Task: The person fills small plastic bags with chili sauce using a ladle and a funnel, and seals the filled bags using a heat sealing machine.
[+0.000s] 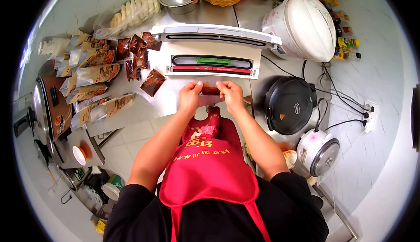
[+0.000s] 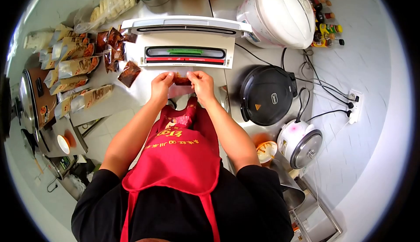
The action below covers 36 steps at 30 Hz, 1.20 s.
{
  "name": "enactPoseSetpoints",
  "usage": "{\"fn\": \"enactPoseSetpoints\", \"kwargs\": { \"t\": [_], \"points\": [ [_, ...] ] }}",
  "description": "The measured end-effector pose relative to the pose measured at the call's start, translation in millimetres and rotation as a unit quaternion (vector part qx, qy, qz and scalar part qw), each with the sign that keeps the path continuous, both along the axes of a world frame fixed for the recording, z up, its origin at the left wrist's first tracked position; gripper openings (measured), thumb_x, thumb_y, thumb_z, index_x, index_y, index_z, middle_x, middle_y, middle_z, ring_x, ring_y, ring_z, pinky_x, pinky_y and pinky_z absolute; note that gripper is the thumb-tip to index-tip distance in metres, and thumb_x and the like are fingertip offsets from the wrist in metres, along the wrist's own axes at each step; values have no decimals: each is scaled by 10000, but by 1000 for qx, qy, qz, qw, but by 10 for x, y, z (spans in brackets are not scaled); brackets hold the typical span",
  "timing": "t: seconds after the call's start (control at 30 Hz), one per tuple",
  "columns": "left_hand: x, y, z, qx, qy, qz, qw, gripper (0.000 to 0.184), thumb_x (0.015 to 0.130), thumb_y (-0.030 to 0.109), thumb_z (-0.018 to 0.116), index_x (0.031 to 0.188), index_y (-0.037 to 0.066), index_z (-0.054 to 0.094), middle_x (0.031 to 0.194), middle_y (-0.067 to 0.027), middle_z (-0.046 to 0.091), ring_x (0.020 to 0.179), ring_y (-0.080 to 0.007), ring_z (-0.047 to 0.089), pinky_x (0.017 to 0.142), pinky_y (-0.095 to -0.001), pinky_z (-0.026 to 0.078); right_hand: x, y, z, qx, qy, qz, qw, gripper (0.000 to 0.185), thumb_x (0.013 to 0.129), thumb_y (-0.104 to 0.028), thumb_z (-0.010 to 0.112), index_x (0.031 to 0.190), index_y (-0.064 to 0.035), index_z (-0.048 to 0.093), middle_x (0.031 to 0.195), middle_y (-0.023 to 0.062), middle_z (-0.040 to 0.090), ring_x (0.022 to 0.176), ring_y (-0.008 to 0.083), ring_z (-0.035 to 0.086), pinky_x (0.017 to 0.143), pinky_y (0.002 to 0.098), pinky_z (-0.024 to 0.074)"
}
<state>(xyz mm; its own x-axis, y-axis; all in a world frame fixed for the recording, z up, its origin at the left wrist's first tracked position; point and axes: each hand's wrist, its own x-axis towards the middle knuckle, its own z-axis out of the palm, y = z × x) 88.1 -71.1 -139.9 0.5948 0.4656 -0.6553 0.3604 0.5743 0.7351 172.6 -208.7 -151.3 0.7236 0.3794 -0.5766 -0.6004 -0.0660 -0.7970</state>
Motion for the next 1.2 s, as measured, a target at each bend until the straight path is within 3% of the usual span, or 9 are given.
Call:
{"fn": "enactPoseSetpoints", "kwargs": {
  "t": [0.07, 0.37, 0.6, 0.67, 0.7, 0.73, 0.8, 1.13, 1.2],
  "points": [
    [75, 7, -247, -10, 46, 34, 998, 237, 947, 185, 655, 1016, -41, 673, 883, -54, 679, 761, -123, 589, 689, -261, 485, 45, 87, -89, -13, 2, -11, 1000, 172, 900, -173, 723, 834, -23, 672, 707, -16, 601, 588, 58, 502, 533, 222, 422],
    [301, 32, -418, -44, 96, 89, 990, 214, 895, 220, 727, 918, 21, 655, 753, -3, 612, 617, -77, 499, 563, -241, 415, 94, 140, -374, -35, 46, -76, 995, 166, 890, -159, 730, 799, -45, 651, 698, -11, 593, 553, 69, 508, 490, 228, 429],
    [278, 48, -433, -21, 149, 50, 987, 325, 843, 236, 783, 974, -22, 635, 864, -72, 656, 717, -142, 587, 657, -279, 488, 125, 223, -400, -50, 61, -129, 989, 209, 857, -170, 768, 808, -8, 646, 677, 18, 595, 535, 84, 516, 462, 236, 433],
    [93, -45, -641, 237, 91, -52, 966, 491, 753, 221, 856, 1062, -54, 593, 949, -118, 656, 789, -200, 611, 714, -312, 509, 123, 260, -322, -55, 59, -142, 987, 208, 851, -164, 774, 814, -4, 646, 678, 22, 598, 535, 86, 519, 466, 237, 439],
    [35, -26, -525, 321, 120, -145, 928, 634, 649, 194, 876, 1140, -46, 557, 1123, -205, 622, 1020, -329, 605, 862, -419, 492, 118, 271, -297, -60, 58, -155, 984, 208, 845, -159, 780, 819, -1, 647, 679, 26, 600, 535, 89, 522, 469, 238, 446],
    [-25, -61, -459, 320, 121, -146, 929, 634, 649, 194, 876, 1140, -46, 557, 1123, -205, 622, 1020, -329, 605, 862, -419, 492, 110, 275, -299, -61, 58, -156, 984, 208, 845, -159, 780, 819, -1, 647, 679, 26, 600, 535, 89, 522, 469, 238, 446],
    [-119, -122, -366, 502, 143, -252, 815, 720, 588, 165, 885, 1184, -14, 521, 1103, -182, 589, 1031, -362, 557, 894, -446, 456, 96, 289, -306, -69, 57, -170, 981, 195, 854, -161, 779, 830, -18, 649, 707, 17, 607, 551, 88, 523, 487, 238, 458],
    [-138, -174, -566, 517, 124, -218, 818, 495, 680, 199, 836, 1071, 26, 585, 1009, -154, 586, 986, -358, 564, 872, -444, 451, 70, 226, -226, -80, 47, -181, 979, 185, 873, -157, 755, 881, -8, 646, 718, 28, 614, 574, 97, 545, 510, 240, 480],
    [-133, -163, -575, 512, 121, -223, 821, 490, 686, 196, 832, 1073, 24, 585, 1005, -159, 586, 979, -363, 565, 865, -446, 455, 77, 117, -160, -142, -12, -115, 983, 161, 880, -135, 736, 872, -2, 645, 754, 29, 631, 589, 97, 559, 533, 248, 485]
  ]
}}
